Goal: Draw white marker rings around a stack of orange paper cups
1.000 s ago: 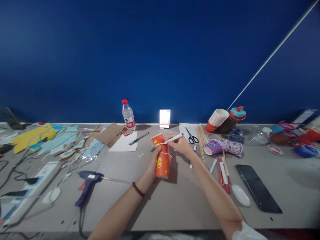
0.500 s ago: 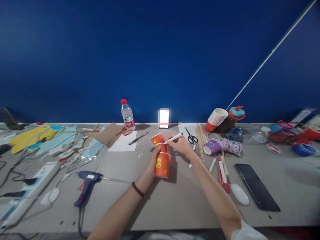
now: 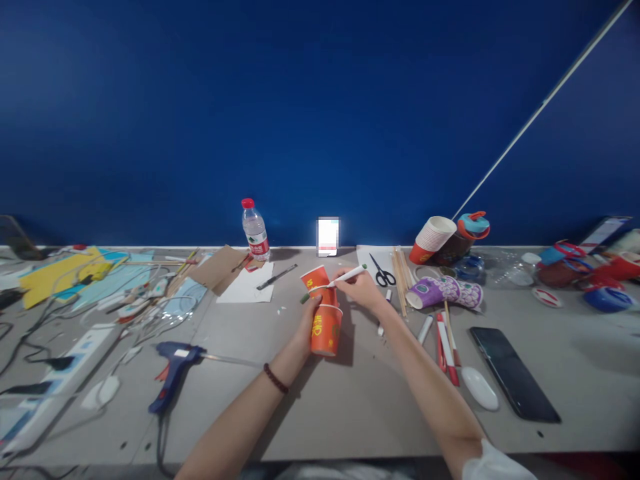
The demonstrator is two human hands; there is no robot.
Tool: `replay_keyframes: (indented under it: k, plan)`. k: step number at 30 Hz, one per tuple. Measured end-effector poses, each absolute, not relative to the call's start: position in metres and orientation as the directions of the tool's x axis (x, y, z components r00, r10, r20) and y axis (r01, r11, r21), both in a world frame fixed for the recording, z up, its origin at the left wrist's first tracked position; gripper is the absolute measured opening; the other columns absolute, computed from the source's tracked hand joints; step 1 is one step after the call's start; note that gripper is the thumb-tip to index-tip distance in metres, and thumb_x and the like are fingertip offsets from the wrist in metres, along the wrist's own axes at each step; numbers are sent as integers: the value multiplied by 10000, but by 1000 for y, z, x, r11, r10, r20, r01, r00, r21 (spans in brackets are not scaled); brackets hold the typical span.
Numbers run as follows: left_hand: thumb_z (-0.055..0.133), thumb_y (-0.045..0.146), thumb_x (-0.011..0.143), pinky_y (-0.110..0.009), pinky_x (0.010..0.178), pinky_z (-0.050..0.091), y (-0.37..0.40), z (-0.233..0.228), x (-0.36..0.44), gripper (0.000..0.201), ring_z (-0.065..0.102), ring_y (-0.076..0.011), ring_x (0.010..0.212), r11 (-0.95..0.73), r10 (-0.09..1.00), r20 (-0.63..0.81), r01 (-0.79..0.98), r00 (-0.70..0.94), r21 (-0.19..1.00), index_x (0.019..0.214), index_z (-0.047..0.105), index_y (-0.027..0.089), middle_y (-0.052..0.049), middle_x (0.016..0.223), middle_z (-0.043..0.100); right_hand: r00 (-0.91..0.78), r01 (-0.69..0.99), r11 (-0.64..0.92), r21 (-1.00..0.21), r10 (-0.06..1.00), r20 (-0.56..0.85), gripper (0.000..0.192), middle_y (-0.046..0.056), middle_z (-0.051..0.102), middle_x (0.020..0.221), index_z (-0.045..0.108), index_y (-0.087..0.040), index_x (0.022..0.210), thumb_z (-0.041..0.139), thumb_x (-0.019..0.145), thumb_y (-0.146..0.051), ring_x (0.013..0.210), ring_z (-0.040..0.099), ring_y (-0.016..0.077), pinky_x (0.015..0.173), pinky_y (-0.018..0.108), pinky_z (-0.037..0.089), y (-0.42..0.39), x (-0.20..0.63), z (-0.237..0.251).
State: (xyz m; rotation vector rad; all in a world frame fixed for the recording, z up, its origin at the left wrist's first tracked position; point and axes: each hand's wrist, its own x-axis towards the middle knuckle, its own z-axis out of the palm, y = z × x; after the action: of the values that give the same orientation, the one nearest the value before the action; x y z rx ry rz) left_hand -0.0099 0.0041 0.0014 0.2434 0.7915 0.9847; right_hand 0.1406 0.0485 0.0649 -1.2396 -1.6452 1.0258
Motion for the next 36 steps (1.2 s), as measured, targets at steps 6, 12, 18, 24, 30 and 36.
replay_keyframes:
  k: [6,12,18,24,30,36]
  plan:
    - [681,444,783,-271,535,529,4,1,-9,389,673,-189,572,566,809,-492,-654,322,502,963,637,102,-85,733,710,-201,304,194,-933,970,136,107,15,683,709,667,-186,721,577,700,-241,661,620,158,603,248,483,49,141,64]
    - [660,438,796,-272,541,528,5,0,-9,391,667,-188,569,576,801,-499,-653,330,492,964,647,84,-99,718,704,-186,326,203,-923,971,148,105,19,672,702,662,-183,699,570,691,-233,659,610,153,612,249,473,51,142,64]
    - [676,415,789,-274,548,536,4,3,-8,371,682,-192,605,562,812,-482,-665,329,492,984,641,101,-91,767,719,-176,274,195,-942,973,151,102,14,670,692,650,-182,684,573,684,-249,654,605,153,594,243,470,52,142,65]
    - [679,438,782,-264,538,535,5,1,-8,379,673,-177,580,568,807,-481,-672,341,476,971,632,112,-77,743,714,-199,268,164,-949,974,113,101,9,661,650,655,-186,696,575,688,-248,610,594,149,554,239,459,49,141,65]
    - [677,438,785,-274,528,532,4,2,-8,381,672,-185,577,584,792,-496,-677,355,448,962,635,103,-83,740,710,-185,284,174,-943,975,125,93,14,664,663,645,-188,680,566,682,-238,617,599,154,570,251,466,48,140,67]
    - [671,422,793,-267,542,532,3,5,-7,349,675,-186,590,574,801,-494,-667,337,475,943,644,108,-86,743,713,-175,295,184,-938,975,136,102,18,665,675,645,-184,684,567,676,-250,632,598,157,580,254,465,48,140,68]
